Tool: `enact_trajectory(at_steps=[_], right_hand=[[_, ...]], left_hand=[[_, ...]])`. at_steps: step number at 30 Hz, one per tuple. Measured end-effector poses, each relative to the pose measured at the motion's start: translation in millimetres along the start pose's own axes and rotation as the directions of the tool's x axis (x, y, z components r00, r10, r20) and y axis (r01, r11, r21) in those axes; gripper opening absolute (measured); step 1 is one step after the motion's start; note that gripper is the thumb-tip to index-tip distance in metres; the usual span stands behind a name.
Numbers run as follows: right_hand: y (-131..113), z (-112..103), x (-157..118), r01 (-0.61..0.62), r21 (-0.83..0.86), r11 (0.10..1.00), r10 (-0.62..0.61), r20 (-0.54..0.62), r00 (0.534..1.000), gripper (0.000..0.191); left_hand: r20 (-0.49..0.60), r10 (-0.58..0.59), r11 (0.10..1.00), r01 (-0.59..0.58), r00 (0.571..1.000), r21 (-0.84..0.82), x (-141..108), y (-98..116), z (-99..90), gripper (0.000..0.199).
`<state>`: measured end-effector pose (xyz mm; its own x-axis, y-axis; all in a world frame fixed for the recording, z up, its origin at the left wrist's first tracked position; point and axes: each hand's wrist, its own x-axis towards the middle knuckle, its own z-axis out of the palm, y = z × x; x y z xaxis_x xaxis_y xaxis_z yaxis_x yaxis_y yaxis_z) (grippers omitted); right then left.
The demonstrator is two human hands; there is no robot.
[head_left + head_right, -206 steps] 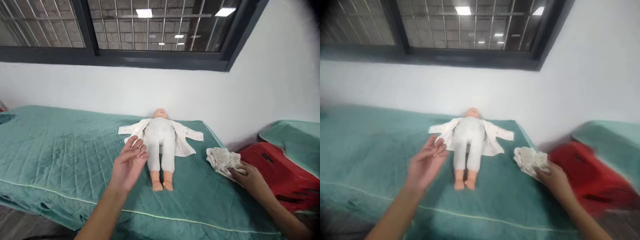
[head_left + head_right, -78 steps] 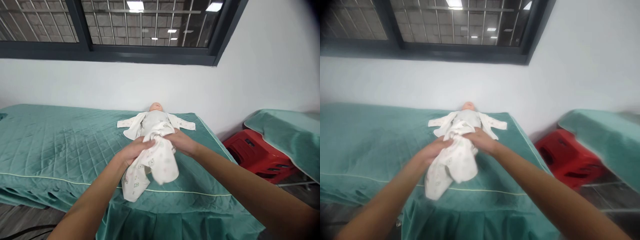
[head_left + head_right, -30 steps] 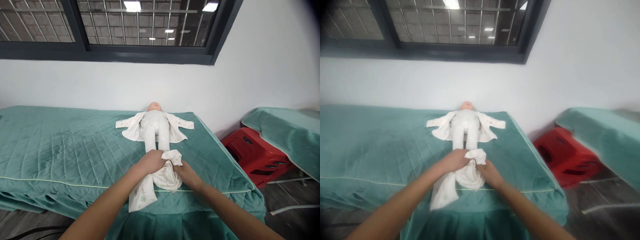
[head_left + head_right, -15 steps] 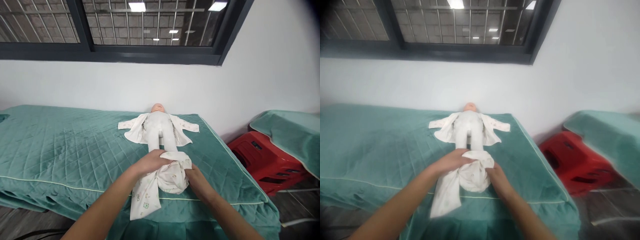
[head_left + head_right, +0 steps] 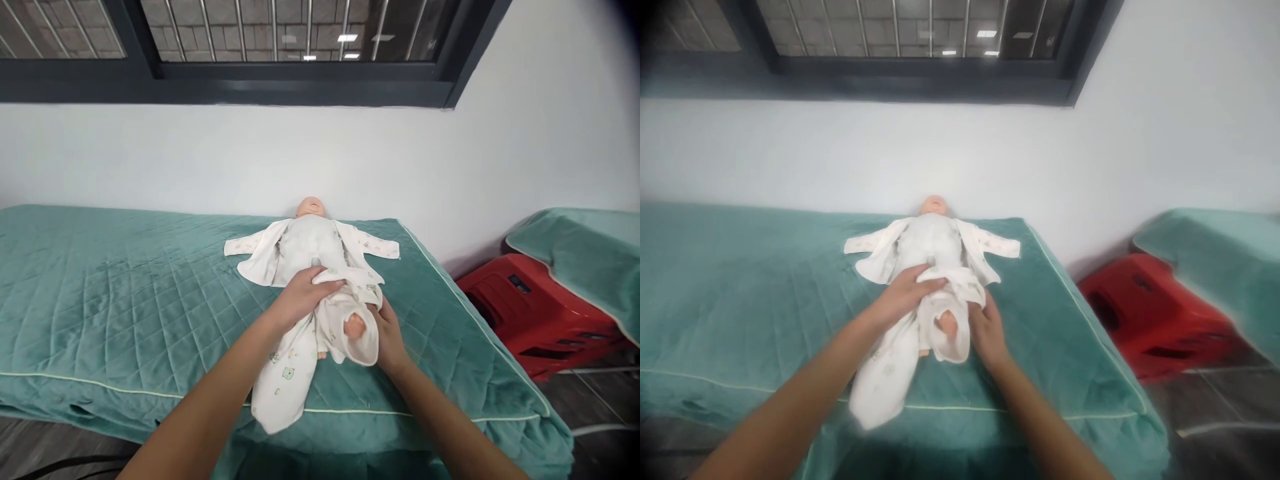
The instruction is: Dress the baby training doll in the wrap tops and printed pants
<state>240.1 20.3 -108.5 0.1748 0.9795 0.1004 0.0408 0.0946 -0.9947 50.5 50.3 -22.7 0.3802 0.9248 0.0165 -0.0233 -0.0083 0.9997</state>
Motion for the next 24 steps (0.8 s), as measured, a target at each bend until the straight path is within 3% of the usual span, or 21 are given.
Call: enact_trajectory(at_steps=[4, 9, 13, 16, 19, 22, 24], right_hand=[[0.6, 4.1, 20.6, 0.069, -0.038, 0.997, -0.069, 0.004, 0.998, 0.048], [4.6, 10.8, 53.6, 0.174, -0.084, 0.981, -0.177, -0.021, 0.984, 0.044], [11.0, 11.7, 69.8, 0.100, -0.126, 0.987, -0.100, 0.012, 0.995, 0.039], [12.4, 9.3, 66.2, 0.053, -0.165, 0.985, -0.048, 0.037, 0.998, 0.035], [3.6, 7.2, 55.9, 0.138, -0.140, 0.980, -0.127, 0.087, 0.988, 0.036], [-20.3, 9.1, 53.2, 0.262, -0.111, 0.959, -0.233, 0.223, 0.947, 0.041], [-43.1, 15.1, 59.9, 0.262, -0.136, 0.955, -0.197, 0.370, 0.908, 0.046]], left_hand=[[-0.058, 0.111, 0.973, -0.097, 0.992, 0.209, 19.8, -0.3, -1.1, 0.026], [-0.098, 0.175, 0.909, -0.122, 0.980, 0.397, 48.9, -6.8, -3.9, 0.024], [-0.147, 0.210, 0.902, -0.133, 0.967, 0.411, 56.4, -11.3, -12.6, 0.020], [-0.134, 0.176, 0.937, -0.125, 0.975, 0.327, 51.0, -17.6, -24.9, 0.017], [-0.096, 0.150, 0.981, -0.137, 0.984, 0.134, 43.8, -29.9, -39.5, 0.019], [-0.041, 0.131, 0.977, -0.136, 0.990, -0.166, 39.0, -43.9, -50.3, 0.025], [-0.035, 0.111, 0.941, -0.116, 0.993, -0.316, 37.7, -50.7, -53.7, 0.028]])
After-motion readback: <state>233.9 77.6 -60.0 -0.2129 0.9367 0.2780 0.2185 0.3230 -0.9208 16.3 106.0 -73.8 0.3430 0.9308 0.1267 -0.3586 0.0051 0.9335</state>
